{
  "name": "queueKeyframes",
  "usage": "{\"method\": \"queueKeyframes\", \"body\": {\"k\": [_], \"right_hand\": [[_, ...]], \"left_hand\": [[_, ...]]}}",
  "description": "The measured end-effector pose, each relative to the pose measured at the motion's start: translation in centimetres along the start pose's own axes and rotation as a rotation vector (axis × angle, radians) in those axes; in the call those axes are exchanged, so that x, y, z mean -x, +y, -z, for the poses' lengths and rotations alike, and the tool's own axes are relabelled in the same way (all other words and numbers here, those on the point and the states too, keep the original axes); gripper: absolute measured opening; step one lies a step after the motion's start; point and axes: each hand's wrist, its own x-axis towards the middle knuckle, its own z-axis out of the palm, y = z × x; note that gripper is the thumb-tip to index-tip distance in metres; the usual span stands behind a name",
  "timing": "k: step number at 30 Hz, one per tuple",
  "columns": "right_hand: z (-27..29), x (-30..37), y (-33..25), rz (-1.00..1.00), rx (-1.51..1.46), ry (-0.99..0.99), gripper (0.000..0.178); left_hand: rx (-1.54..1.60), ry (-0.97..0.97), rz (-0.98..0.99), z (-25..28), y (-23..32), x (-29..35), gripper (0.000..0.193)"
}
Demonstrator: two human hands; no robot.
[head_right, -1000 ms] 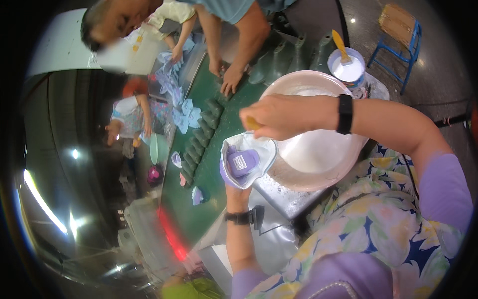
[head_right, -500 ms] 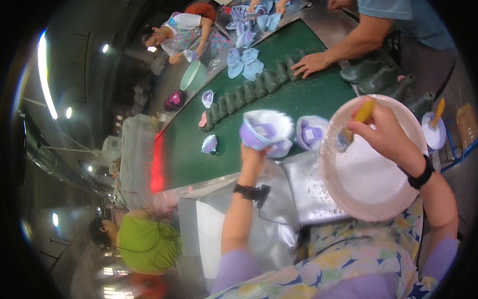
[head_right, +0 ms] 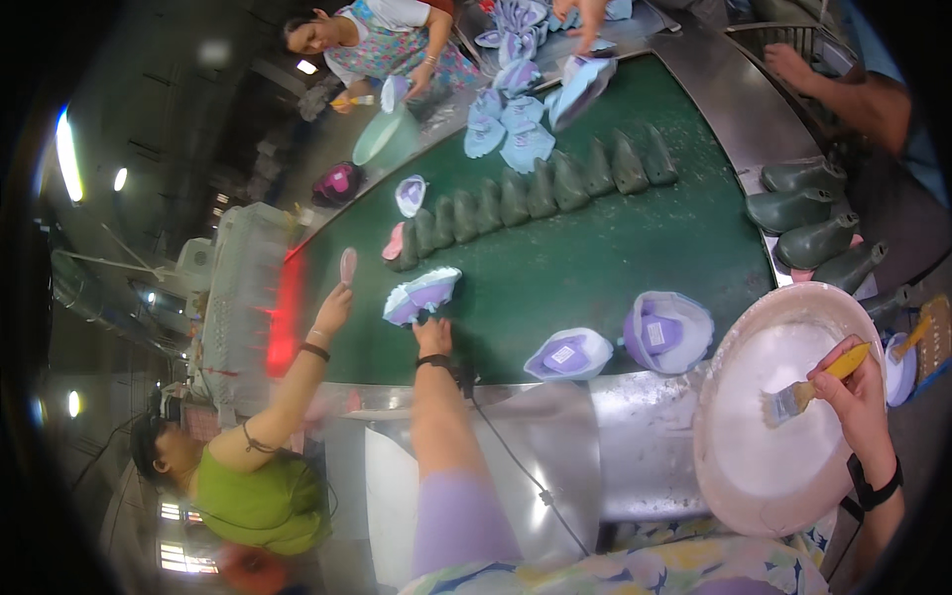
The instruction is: The recorder uses a brush to apply a white adhesive substance to the interior edges and seams of blue and purple shoe components in a manufacturing setting.
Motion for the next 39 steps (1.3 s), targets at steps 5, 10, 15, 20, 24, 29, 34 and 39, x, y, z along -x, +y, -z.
{"method": "queueKeyframes", "body": {"k": [5,10,15,20,24,29,34,39], "right_hand": [[-0.5,-1.3,-1.4,0.013,-0.001,-0.018,0.018],[0.3,-1.2,-1.0,0.014,-0.03,-0.032,0.015],[-0.2,2.0,-1.4,0.068,-0.034,-0.195,0.014],[1.8,3.5,0.1,0.074,0.14,-0.097,0.017],[1.9,2.8,0.4,0.235,0.232,-0.153,0.018],[0.1,2.2,0.7,0.314,0.386,-0.258,0.02],[-2.7,1.4,2.5,0.414,0.46,-0.317,0.02],[-4.4,2.0,2.3,0.415,0.573,-0.565,0.019]], "left_hand": [[-1.072,0.321,-0.366,-0.1,2.3,-1.2,0.045],[-1.131,-0.784,-0.259,-6.4,2.5,12.7,0.052],[-1.411,-1.065,-0.134,-4.0,-0.5,17.8,0.044],[-1.092,-0.685,-1.303,-3.1,2.2,27.7,0.039],[-1.261,-1.1,-1.565,2.4,2.7,35.5,0.047],[-1.206,-1.439,-1.055,5.3,1.1,38.6,0.048],[-1.236,-1.432,-1.24,2.9,-0.4,39.6,0.044],[-1.35,-1.444,-1.346,2.0,-2.4,34.5,0.047]]}}
